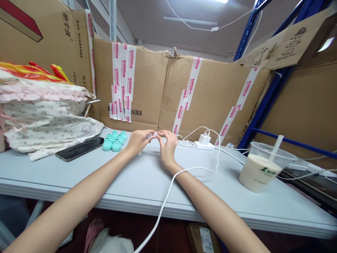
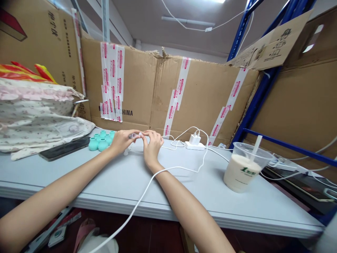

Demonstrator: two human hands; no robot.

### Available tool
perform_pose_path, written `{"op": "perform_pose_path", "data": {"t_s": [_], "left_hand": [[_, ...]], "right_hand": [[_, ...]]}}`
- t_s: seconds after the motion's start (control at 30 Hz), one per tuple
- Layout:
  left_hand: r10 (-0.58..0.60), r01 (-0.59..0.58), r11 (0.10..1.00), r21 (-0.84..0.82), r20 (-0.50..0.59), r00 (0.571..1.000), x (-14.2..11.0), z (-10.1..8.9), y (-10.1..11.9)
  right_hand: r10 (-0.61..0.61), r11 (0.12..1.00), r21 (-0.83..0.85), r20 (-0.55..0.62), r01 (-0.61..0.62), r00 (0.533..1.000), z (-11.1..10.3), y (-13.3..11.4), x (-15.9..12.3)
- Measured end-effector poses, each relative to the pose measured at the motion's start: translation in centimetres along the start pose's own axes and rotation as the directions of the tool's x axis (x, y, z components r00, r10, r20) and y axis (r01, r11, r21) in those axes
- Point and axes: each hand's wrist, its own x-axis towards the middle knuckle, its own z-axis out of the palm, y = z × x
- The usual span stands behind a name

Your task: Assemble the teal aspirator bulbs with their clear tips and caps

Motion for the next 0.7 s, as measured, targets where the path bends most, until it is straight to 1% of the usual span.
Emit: {"op": "perform_pose_path", "data": {"t_s": [0.1, 0.27, 0.33, 0.4, 0.43, 0.47, 0.53, 0.6, 0.63, 0.67, 0.7], "left_hand": [[0.04, -0.039, 0.999, 0.028, -0.037, 0.999, -0.1, 0.1, -0.2], [0.077, -0.072, 0.993, 0.095, -0.058, 0.995, -0.2, 0.3, -0.3], [0.099, -0.09, 0.989, 0.118, -0.075, 0.992, -0.2, 0.3, -0.2], [0.127, -0.112, 0.984, 0.136, -0.106, 0.986, -0.2, 0.3, -0.1], [0.141, -0.122, 0.982, 0.144, -0.128, 0.982, -0.1, 0.3, -0.1], [0.155, -0.131, 0.979, 0.154, -0.156, 0.976, -0.1, 0.2, 0.0], [0.2, -0.158, 0.968, 0.194, -0.217, 0.956, 0.0, 0.2, -0.1], [0.292, -0.227, 0.938, 0.263, -0.247, 0.924, 0.1, 0.1, -0.3], [0.35, -0.273, 0.914, 0.301, -0.242, 0.905, 0.1, 0.0, -0.5], [0.405, -0.321, 0.886, 0.334, -0.221, 0.887, 0.1, 0.0, -0.6], [0.449, -0.362, 0.86, 0.36, -0.192, 0.873, 0.1, 0.0, -0.8]], "right_hand": [[0.06, 0.997, 0.042, -0.033, -0.058, 0.998, 0.1, -0.2, -0.1], [0.103, 0.982, 0.16, -0.037, -0.095, 0.994, 0.1, 0.0, 0.2], [0.113, 0.97, 0.22, -0.04, -0.102, 0.993, 0.0, 0.1, 0.3], [0.134, 0.939, 0.323, -0.033, -0.116, 0.99, 0.0, 0.1, 0.5], [0.159, 0.906, 0.4, -0.018, -0.139, 0.987, 0.1, 0.2, 0.6], [0.194, 0.854, 0.49, 0.014, -0.176, 0.981, 0.1, 0.3, 0.8], [0.269, 0.697, 0.657, 0.133, -0.289, 0.954, 0.3, 0.6, 1.1], [0.312, 0.549, 0.73, 0.273, -0.407, 0.91, 0.3, 0.9, 1.4], [0.319, 0.507, 0.734, 0.327, -0.452, 0.89, 0.3, 1.1, 1.5], [0.322, 0.489, 0.727, 0.364, -0.482, 0.874, 0.2, 1.3, 1.6], [0.323, 0.488, 0.716, 0.384, -0.5, 0.865, 0.2, 1.5, 1.7]]}}
